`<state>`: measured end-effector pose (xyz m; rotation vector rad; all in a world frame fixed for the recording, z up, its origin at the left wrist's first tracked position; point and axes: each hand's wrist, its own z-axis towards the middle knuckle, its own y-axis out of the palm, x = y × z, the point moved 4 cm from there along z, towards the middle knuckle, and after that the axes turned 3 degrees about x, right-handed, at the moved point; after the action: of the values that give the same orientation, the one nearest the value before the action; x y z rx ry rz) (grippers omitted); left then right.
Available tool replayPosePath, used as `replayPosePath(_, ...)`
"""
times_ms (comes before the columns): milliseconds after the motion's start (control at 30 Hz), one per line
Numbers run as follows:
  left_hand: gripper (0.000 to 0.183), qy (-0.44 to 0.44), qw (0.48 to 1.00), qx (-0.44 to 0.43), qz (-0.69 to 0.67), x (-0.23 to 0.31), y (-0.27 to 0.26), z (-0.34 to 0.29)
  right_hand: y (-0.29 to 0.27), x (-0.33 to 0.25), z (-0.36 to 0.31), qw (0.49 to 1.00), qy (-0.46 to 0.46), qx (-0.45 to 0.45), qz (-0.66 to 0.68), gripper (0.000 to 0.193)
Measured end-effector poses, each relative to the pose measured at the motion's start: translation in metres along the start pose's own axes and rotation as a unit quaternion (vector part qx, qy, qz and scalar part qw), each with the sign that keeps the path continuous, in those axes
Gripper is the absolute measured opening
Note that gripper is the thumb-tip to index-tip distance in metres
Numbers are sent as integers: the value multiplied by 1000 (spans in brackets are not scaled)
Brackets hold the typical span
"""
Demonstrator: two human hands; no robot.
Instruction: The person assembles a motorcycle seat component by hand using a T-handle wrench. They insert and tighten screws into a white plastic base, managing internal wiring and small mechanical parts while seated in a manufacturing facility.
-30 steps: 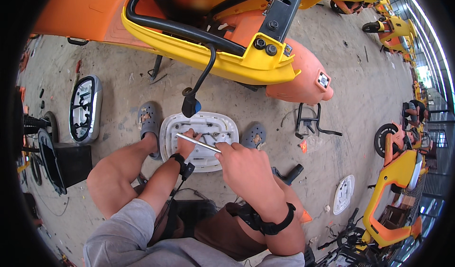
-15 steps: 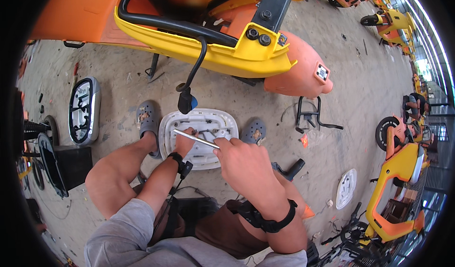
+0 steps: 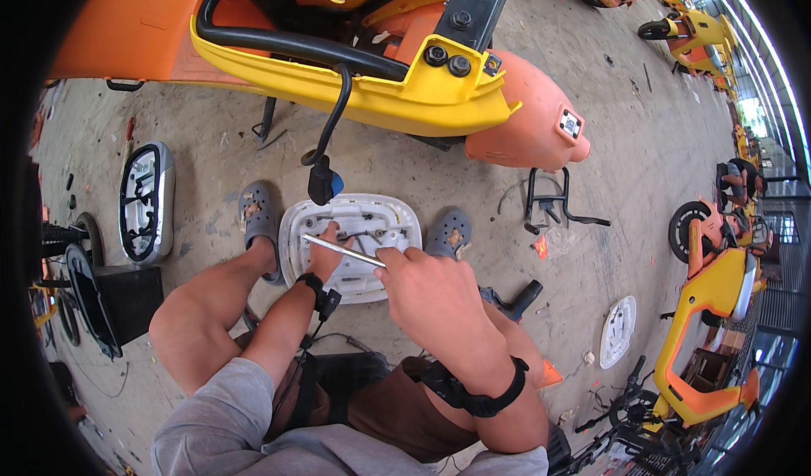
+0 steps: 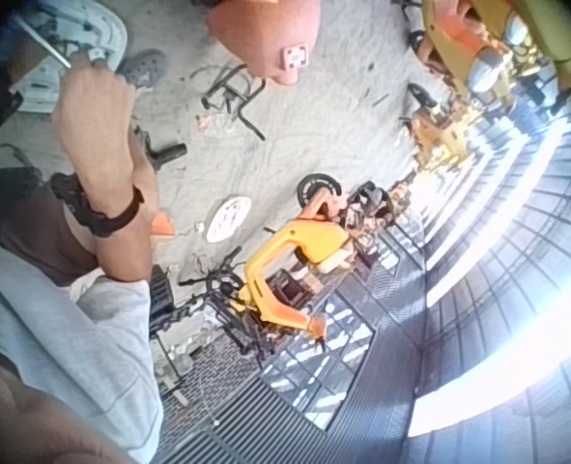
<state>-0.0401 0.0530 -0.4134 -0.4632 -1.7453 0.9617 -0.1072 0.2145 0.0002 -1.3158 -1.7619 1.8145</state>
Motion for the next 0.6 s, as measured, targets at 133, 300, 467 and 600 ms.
replayPosePath(133,32,34,999,-37,-16,-2,1,-2,-1,0,0,1000,-3,9,2,15)
replayPosePath(300,34,-21,998,-64,-5,-18,10,0,0,-6,1,1000,-13,3,4,14)
replayPosePath(467,30,31,998,-49,5,1,4,0,-2,0,-1,1000,-2,7,2,13)
replayPosePath(600,32,45,999,9,2,-7,14,1,-1,-3,1,1000,14,-24,2,18)
